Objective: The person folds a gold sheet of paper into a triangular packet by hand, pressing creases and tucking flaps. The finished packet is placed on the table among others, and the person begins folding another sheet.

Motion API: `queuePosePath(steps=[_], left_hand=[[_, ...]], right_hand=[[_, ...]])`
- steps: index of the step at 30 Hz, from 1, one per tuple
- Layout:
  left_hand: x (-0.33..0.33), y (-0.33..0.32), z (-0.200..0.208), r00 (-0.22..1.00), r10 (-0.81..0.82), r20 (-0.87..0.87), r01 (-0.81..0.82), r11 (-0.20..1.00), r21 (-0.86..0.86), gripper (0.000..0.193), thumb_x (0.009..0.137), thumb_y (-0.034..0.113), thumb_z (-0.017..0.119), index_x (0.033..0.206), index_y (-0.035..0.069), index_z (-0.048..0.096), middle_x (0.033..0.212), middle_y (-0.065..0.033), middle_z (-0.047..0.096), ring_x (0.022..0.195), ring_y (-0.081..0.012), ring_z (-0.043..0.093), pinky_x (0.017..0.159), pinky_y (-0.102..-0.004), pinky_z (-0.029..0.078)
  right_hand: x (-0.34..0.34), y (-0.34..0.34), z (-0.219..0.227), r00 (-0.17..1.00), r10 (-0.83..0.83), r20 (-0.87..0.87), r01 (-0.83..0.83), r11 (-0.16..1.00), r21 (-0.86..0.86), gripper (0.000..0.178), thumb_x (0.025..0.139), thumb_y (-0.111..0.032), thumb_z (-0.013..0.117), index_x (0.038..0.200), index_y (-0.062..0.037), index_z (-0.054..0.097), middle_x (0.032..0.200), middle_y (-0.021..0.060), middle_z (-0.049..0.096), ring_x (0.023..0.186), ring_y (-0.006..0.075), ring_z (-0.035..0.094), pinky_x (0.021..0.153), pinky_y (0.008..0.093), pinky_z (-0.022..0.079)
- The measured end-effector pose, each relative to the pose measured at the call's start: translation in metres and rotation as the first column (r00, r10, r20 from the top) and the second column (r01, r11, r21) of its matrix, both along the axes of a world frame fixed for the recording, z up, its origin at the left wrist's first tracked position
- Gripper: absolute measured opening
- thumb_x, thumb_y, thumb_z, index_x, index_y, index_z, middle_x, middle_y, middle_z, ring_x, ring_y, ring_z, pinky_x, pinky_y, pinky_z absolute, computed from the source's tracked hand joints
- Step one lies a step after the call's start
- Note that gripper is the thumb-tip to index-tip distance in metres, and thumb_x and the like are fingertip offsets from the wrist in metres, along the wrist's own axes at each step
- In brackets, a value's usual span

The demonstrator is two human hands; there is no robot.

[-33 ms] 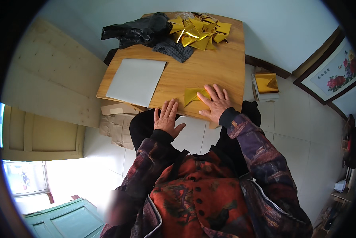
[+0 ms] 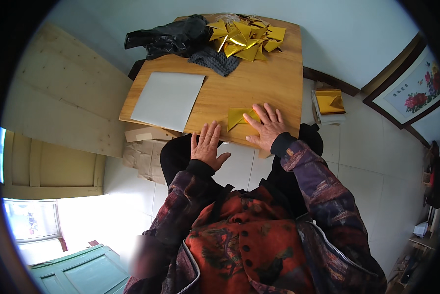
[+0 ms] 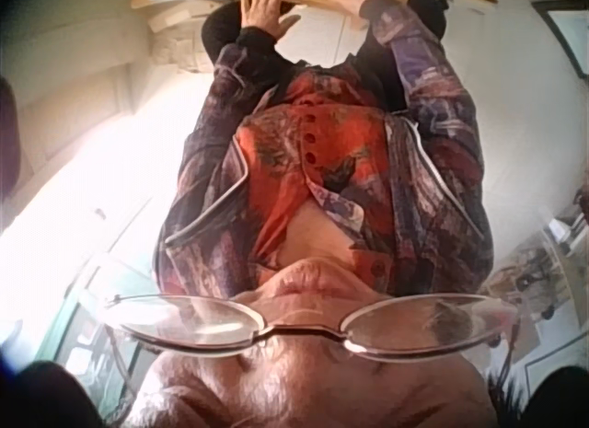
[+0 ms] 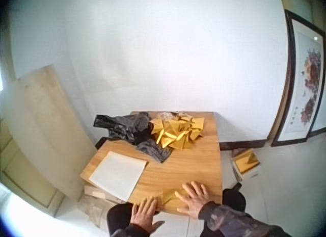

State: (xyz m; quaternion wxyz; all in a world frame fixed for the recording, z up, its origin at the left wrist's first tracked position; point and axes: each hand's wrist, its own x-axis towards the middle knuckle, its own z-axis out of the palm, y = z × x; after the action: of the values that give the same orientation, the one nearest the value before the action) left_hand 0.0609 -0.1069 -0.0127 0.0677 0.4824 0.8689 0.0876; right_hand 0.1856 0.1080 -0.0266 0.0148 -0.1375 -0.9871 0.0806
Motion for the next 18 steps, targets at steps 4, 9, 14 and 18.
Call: queuePosePath(steps=[4,9,14,18], left_hand=[[-0.002,0.032,0.006,0.980,-0.186,-0.064,0.189,0.981,0.043,0.099,0.076,0.050,0.072,0.151,0.009,0.021,0.159,-0.0071,0.019,0.148,-0.0261,0.015,0.117,-0.0498,0.010],[-0.019,0.066,0.006,0.944,-0.328,0.037,0.329,0.944,-0.035,0.108,0.070,0.051,0.076,0.150,0.006,0.020,0.159,-0.0110,0.018,0.147,-0.0281,0.015,0.118,-0.0484,0.013],[-0.023,0.059,-0.002,0.940,-0.341,-0.016,0.342,0.940,0.021,0.104,0.069,0.041,0.079,0.150,0.009,0.022,0.158,-0.0101,0.020,0.146,-0.0269,0.018,0.118,-0.0483,0.016],[-0.023,0.059,-0.008,0.945,-0.321,-0.067,0.323,0.946,0.023,0.098,0.070,0.034,0.077,0.150,0.010,0.025,0.158,-0.0078,0.023,0.145,-0.0241,0.022,0.117,-0.0478,0.017]], right_hand=[[-0.001,-0.002,0.005,1.000,-0.011,0.023,0.011,1.000,-0.004,0.072,0.087,-0.059,0.055,0.149,-0.0324,0.032,0.159,0.0056,0.016,0.146,0.0336,0.008,0.115,0.0566,0.010],[-0.001,-0.001,0.006,0.999,-0.012,0.031,0.013,1.000,-0.017,0.072,0.087,-0.060,0.055,0.150,-0.0331,0.031,0.159,0.0057,0.015,0.146,0.0338,0.007,0.116,0.0564,0.009],[-0.001,-0.001,-0.003,0.999,-0.003,-0.045,0.002,1.000,-0.026,0.069,0.088,-0.060,0.053,0.148,-0.0325,0.033,0.158,0.0054,0.017,0.146,0.0335,0.006,0.116,0.0572,0.007],[-0.001,0.000,-0.004,1.000,-0.002,-0.024,0.001,1.000,-0.009,0.070,0.088,-0.061,0.053,0.149,-0.0323,0.033,0.158,0.0060,0.016,0.146,0.0342,0.007,0.115,0.0571,0.007]])
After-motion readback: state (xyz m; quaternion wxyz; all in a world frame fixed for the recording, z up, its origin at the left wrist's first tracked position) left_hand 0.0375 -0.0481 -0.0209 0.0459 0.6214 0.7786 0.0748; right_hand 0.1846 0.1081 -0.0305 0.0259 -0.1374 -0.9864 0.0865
